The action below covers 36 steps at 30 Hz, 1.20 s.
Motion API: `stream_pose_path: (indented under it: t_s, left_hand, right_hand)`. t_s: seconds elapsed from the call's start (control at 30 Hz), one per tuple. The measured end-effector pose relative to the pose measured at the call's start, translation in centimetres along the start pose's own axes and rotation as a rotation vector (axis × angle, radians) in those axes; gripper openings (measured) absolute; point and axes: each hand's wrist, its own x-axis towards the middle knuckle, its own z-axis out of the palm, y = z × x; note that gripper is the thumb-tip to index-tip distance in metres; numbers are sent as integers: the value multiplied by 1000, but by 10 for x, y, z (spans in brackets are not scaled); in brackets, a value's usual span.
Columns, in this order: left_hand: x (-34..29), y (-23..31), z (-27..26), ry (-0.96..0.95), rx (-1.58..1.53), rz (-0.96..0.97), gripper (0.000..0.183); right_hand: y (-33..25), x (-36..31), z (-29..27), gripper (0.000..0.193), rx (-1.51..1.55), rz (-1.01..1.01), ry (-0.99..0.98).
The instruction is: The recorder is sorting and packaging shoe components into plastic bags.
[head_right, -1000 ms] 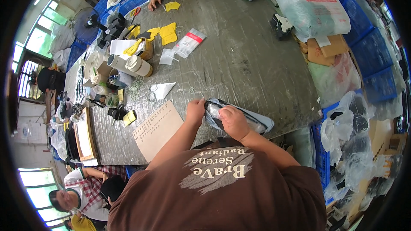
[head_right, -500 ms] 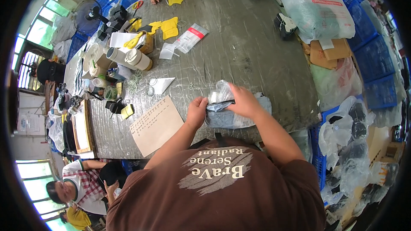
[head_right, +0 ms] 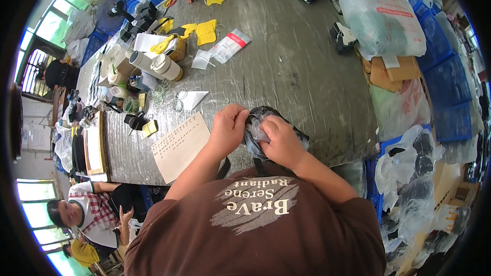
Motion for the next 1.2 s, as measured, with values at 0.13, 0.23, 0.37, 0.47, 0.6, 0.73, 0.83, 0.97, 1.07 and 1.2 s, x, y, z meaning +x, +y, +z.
stream_pose_path:
  t_s: [0.13, 0.23, 0.37, 0.47, 0.6, 0.73, 0.83, 0.97, 1.07, 1.2]
  left_hand:
    - [11, -29, 6, 111, 206, 72, 16]
    - [7, -25, 12, -28, 66, -313, 18]
    - [-3, -11, 21, 19, -31, -210, 20]
    - [2, -16, 25, 80, -60, -196, 22]
    - [7, -79, 24, 297, 244, -385, 25]
    - [-27, -169, 8, 236, -17, -604, 27]
    - [-47, -177, -1, 269, -506, -562, 26]
    - [-40, -132, -19, 256, -698, -404, 23]
    - [-32, -99, -37, 282, -668, -294, 23]
    - [-30, -90, -47, 291, -864, -206, 23]
  right_hand:
    - [8, 3, 9, 36, 32, 54, 29]
    - [13, 2, 17, 40, 18, 119, -6]
    - [22, -8, 23, 45, -126, 167, -114]
    - [21, -8, 14, 45, 14, 228, 46]
    - [33, -14, -23, 37, 475, 346, 444]
    - [85, -30, -75, 37, 1090, 528, 963]
    - [113, -44, -89, 42, 1256, 593, 1161]
    - [152, -68, -85, 43, 1383, 715, 1408]
    - [187, -88, -64, 43, 1544, 821, 1472]
    - [212, -116, -36, 49, 1540, 851, 1436]
